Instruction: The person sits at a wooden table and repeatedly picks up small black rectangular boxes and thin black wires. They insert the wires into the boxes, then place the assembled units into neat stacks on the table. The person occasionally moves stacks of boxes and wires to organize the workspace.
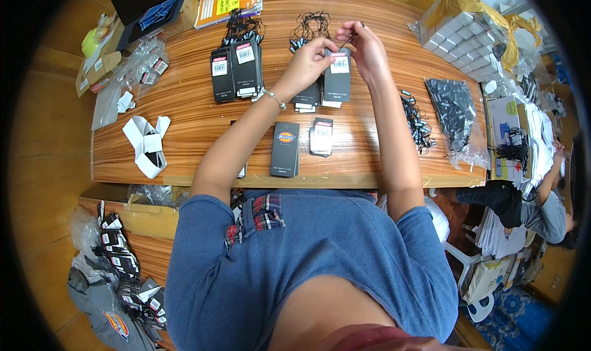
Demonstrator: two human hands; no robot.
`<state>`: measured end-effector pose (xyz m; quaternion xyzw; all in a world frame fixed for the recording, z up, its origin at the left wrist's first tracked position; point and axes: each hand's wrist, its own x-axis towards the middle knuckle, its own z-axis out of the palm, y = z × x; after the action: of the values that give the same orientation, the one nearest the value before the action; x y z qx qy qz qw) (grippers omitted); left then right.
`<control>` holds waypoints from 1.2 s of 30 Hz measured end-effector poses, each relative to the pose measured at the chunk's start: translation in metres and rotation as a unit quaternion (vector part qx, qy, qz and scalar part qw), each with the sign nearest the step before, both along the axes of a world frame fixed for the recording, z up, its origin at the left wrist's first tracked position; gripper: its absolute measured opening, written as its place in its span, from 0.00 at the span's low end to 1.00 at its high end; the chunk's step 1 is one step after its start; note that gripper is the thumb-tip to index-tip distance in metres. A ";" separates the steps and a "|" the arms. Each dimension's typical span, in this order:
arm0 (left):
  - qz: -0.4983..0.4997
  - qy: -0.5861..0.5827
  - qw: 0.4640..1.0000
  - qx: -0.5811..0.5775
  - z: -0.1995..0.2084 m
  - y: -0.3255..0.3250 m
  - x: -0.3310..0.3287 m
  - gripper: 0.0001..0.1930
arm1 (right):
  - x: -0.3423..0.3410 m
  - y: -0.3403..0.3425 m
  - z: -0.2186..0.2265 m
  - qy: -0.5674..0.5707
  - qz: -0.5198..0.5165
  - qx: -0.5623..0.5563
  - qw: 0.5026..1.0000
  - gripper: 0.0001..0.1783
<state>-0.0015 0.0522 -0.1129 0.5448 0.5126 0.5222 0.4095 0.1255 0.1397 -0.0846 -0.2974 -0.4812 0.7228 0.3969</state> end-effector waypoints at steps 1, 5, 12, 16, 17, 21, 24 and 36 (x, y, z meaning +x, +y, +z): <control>0.015 0.009 1.000 -0.009 -0.003 0.000 0.000 0.10 | -0.002 0.006 -0.001 -0.011 0.006 0.004 1.000 0.14; 0.024 0.051 0.998 -0.016 -0.011 0.004 -0.002 0.12 | -0.015 0.039 0.001 -0.050 0.028 0.017 0.998 0.14; 0.133 0.362 0.923 0.009 0.002 0.007 0.003 0.15 | -0.048 0.093 -0.007 -0.146 0.089 0.052 0.984 0.14; 0.143 0.463 0.874 0.026 -0.009 0.008 -0.006 0.15 | -0.068 0.106 -0.023 -0.288 0.104 0.087 0.948 0.15; 0.142 0.469 0.872 0.021 -0.010 0.007 -0.006 0.15 | -0.071 0.108 -0.025 -0.321 0.119 0.087 0.936 0.15; 0.164 0.421 0.889 0.068 -0.003 -0.005 -0.011 0.19 | -0.082 0.114 -0.038 -0.351 0.181 0.063 0.916 0.15; 0.169 0.389 0.902 0.083 0.019 -0.032 -0.015 0.21 | -0.089 0.124 -0.044 -0.372 0.173 0.057 0.910 0.14; 0.167 0.242 0.956 0.001 0.039 -0.124 -0.014 0.20 | -0.105 0.143 -0.061 -0.455 0.179 0.072 0.869 0.13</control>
<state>-0.0153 -0.0719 -0.0737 0.5621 0.6791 0.4365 0.1796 0.0206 0.2825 -0.1456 -0.4727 -0.7043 0.5293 0.0180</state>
